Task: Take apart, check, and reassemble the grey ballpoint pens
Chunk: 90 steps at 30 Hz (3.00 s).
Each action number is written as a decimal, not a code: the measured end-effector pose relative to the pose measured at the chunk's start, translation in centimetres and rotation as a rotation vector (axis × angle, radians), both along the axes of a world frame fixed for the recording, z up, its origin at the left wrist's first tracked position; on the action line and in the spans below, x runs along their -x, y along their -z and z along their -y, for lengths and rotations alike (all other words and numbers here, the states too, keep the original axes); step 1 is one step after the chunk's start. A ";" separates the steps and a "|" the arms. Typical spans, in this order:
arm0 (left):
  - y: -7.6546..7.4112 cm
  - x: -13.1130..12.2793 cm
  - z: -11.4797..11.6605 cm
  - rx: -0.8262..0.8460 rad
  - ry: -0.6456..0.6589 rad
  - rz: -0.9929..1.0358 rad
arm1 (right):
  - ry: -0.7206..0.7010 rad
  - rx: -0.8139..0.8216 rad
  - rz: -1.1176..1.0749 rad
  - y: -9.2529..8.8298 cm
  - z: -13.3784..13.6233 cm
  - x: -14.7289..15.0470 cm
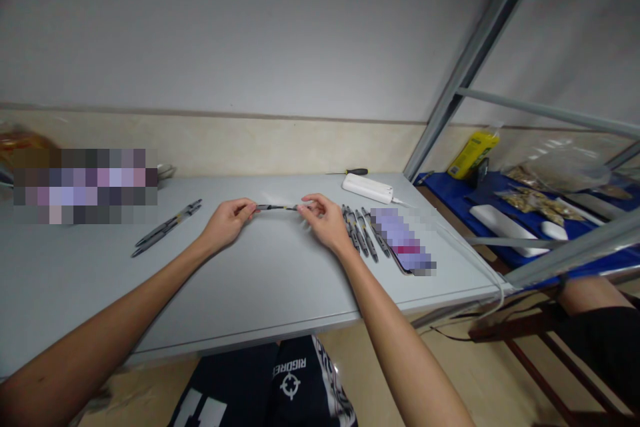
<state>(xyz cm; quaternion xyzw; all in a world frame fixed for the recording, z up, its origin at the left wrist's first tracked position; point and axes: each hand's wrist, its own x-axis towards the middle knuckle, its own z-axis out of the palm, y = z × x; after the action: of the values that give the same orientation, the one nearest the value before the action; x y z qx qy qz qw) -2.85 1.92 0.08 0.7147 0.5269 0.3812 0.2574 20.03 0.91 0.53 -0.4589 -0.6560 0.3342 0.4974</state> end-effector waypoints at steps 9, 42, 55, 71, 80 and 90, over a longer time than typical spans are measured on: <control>0.4 0.1 -0.1 -0.010 0.038 -0.005 | 0.017 0.069 0.208 0.0 0.2 0.1; 0.6 0.0 0.0 -0.011 0.077 -0.041 | 0.015 -0.053 0.396 0.7 0.0 0.2; 0.3 0.0 -0.2 0.044 0.026 -0.022 | -0.010 -0.200 0.333 0.1 0.6 0.4; -0.5 -0.4 1.0 -0.078 -0.037 -0.123 | -0.146 0.039 0.238 0.0 0.5 0.1; -0.5 -0.8 1.1 -0.083 0.009 -0.118 | -0.223 0.366 -0.101 -0.3 0.5 0.1; 0.1 -1.4 1.4 -0.033 0.184 -0.073 | -0.016 0.166 -0.150 -0.4 0.4 0.4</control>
<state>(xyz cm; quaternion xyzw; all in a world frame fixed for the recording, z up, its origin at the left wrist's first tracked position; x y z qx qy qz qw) -1.49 0.55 0.00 0.7776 0.4617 0.3385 0.2601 19.63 0.51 0.96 -0.4671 -0.5907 0.4245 0.5027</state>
